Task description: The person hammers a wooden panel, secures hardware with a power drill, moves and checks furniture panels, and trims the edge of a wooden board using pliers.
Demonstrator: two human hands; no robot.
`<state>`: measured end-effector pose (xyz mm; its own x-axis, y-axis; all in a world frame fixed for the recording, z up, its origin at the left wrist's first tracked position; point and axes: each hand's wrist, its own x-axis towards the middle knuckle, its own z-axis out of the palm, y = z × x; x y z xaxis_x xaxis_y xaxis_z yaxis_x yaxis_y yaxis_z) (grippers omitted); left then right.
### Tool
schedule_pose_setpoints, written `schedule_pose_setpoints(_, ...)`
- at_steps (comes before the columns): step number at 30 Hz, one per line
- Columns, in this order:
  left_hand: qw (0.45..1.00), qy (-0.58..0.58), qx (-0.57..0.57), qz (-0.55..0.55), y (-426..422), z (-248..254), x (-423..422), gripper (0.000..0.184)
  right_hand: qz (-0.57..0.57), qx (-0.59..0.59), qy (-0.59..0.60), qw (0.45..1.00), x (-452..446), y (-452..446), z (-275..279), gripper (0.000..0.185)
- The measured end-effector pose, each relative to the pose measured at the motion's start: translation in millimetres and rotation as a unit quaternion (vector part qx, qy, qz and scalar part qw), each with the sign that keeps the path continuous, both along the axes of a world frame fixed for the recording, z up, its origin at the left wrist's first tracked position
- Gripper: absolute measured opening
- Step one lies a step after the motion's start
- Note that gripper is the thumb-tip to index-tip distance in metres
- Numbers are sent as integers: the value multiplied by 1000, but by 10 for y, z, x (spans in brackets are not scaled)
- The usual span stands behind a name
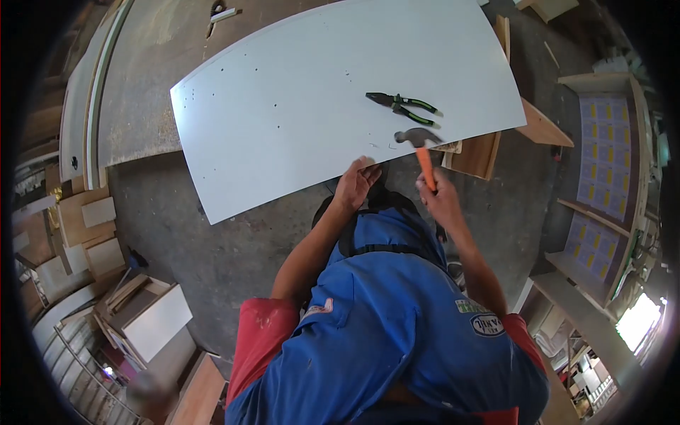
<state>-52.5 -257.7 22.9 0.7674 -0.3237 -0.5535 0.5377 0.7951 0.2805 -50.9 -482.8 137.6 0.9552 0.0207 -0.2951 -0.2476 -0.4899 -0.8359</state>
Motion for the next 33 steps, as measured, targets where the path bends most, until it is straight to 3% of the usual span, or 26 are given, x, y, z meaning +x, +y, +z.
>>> schedule_pose_setpoints(2,996,1,21,87,-78,-50,87,39,28,-16,40,999,-63,156,42,24)
schedule_pose_setpoints(9,991,38,28,126,-72,46,45,31,55,-56,-112,991,-230,446,103,23)
schedule_pose_setpoints(11,994,-17,-1,107,-51,9,62,29,68,-83,-113,988,-218,504,14,22)
schedule_pose_setpoints(22,985,28,-15,170,-145,-170,106,34,92,-144,-79,982,-203,595,-90,20)
schedule_pose_setpoints(25,984,19,-11,175,-131,-84,85,37,68,-155,-60,984,-316,602,-44,29)
schedule_pose_setpoints(27,984,18,-12,177,-125,-49,89,38,88,-140,-134,977,-297,604,-199,21)
schedule_pose_setpoints(33,982,16,-4,189,-140,-28,88,38,62,-168,-93,979,-326,588,-65,20)
